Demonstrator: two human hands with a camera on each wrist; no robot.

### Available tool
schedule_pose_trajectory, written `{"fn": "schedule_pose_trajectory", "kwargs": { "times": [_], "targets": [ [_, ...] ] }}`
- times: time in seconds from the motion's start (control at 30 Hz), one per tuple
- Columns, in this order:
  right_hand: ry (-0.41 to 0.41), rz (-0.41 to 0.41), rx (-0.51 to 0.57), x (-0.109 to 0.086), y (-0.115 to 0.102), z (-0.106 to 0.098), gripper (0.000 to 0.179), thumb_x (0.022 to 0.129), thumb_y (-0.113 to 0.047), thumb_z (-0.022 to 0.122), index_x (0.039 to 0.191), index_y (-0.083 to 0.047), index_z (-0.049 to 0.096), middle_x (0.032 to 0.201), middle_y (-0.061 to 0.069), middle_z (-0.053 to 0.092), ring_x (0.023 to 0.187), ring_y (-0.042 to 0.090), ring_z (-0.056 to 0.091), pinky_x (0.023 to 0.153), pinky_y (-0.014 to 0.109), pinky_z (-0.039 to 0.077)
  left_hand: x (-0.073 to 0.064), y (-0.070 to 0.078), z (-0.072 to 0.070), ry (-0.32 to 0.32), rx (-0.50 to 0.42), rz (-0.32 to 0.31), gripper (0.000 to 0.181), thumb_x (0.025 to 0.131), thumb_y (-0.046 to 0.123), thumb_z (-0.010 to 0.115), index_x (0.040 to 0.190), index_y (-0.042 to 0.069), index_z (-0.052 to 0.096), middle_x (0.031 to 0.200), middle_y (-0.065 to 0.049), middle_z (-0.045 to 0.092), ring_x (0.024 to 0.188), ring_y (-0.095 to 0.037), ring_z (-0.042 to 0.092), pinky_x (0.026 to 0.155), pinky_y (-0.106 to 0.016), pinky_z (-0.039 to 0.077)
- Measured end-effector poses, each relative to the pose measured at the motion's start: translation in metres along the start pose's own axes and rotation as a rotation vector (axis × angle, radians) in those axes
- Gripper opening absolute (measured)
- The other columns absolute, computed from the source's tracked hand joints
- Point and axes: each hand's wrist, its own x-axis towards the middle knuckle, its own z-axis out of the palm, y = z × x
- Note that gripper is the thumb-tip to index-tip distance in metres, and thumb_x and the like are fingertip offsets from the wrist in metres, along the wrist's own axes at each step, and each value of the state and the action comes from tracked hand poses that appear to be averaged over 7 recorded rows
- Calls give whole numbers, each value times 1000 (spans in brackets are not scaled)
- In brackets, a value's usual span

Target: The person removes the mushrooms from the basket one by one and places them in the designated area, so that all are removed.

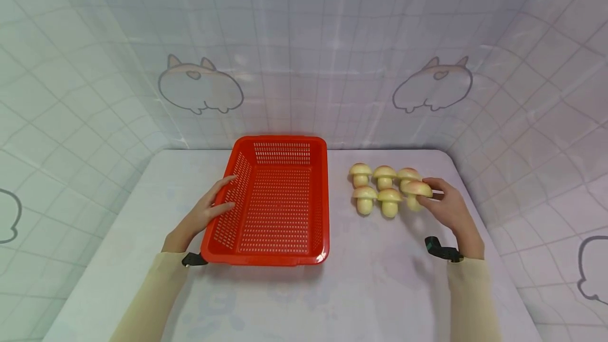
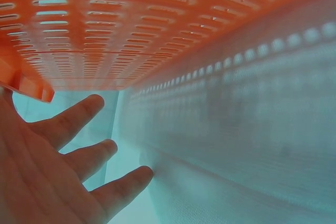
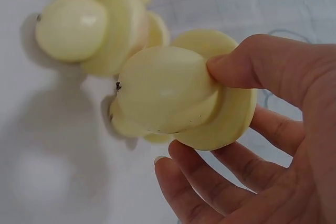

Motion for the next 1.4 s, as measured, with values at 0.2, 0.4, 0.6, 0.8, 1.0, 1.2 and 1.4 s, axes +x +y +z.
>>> {"fn": "schedule_pose_trajectory", "kwargs": {
  "times": [0.2, 0.4, 0.6, 0.8, 1.0, 1.2, 1.4],
  "targets": [
    [-22, 42, -20, -1, 10, 2, 64, 101, -32, 66, 149, 3, 45, 147, 30, 49, 118, 38, 62, 74, 9, 47, -2, 2, 1, 5, 1, 0, 67, 102, 21, 61, 160, 33, 30, 151, -23, 42, 104, -36, 69, 79, -46, 64],
    [-51, 68, -22, 0, 18, 10, 63, 101, -29, 65, 148, 6, 44, 147, 35, 46, 126, 56, 55, 74, 11, 48, -4, 6, 1, 10, -2, -5, 68, 101, 22, 61, 160, 32, 30, 151, -23, 42, 104, -36, 69, 79, -46, 64],
    [-86, 91, -37, 1, 20, 15, 63, 101, -30, 64, 149, 6, 43, 149, 35, 45, 128, 57, 53, 89, 37, 55, -4, 5, 1, 5, -14, 10, 69, 101, 20, 62, 161, 29, 30, 151, -23, 42, 106, -36, 69, 79, -47, 64],
    [-125, 111, -23, 1, 19, 15, 64, 102, -31, 63, 151, 4, 41, 152, 36, 40, 131, 55, 51, 88, 38, 54, -3, 2, 0, 3, 2, 27, 67, 102, 22, 61, 161, 31, 30, 154, -22, 40, 110, -37, 67, 82, -46, 64],
    [-129, 103, -17, 6, 24, 16, 64, 102, -31, 62, 151, 4, 41, 152, 35, 40, 130, 55, 51, 80, 19, 49, -2, 1, 0, 5, 3, 21, 67, 102, 24, 61, 160, 35, 30, 153, -22, 41, 109, -37, 67, 81, -46, 64],
    [-145, 96, 3, 9, 28, 15, 65, 103, -31, 62, 152, 5, 38, 153, 35, 39, 131, 56, 49, 79, 17, 50, -3, 1, 0, 3, 5, 20, 67, 102, 23, 61, 161, 34, 30, 153, -21, 42, 109, -36, 67, 82, -47, 64],
    [-129, 115, -5, 10, 25, 16, 67, 103, -29, 62, 153, 6, 35, 152, 37, 39, 131, 58, 48, 94, 47, 55, -2, 0, -2, -9, 32, 16, 68, 103, 26, 61, 162, 36, 28, 154, -22, 42, 108, -38, 69, 81, -47, 64]
  ]
}}
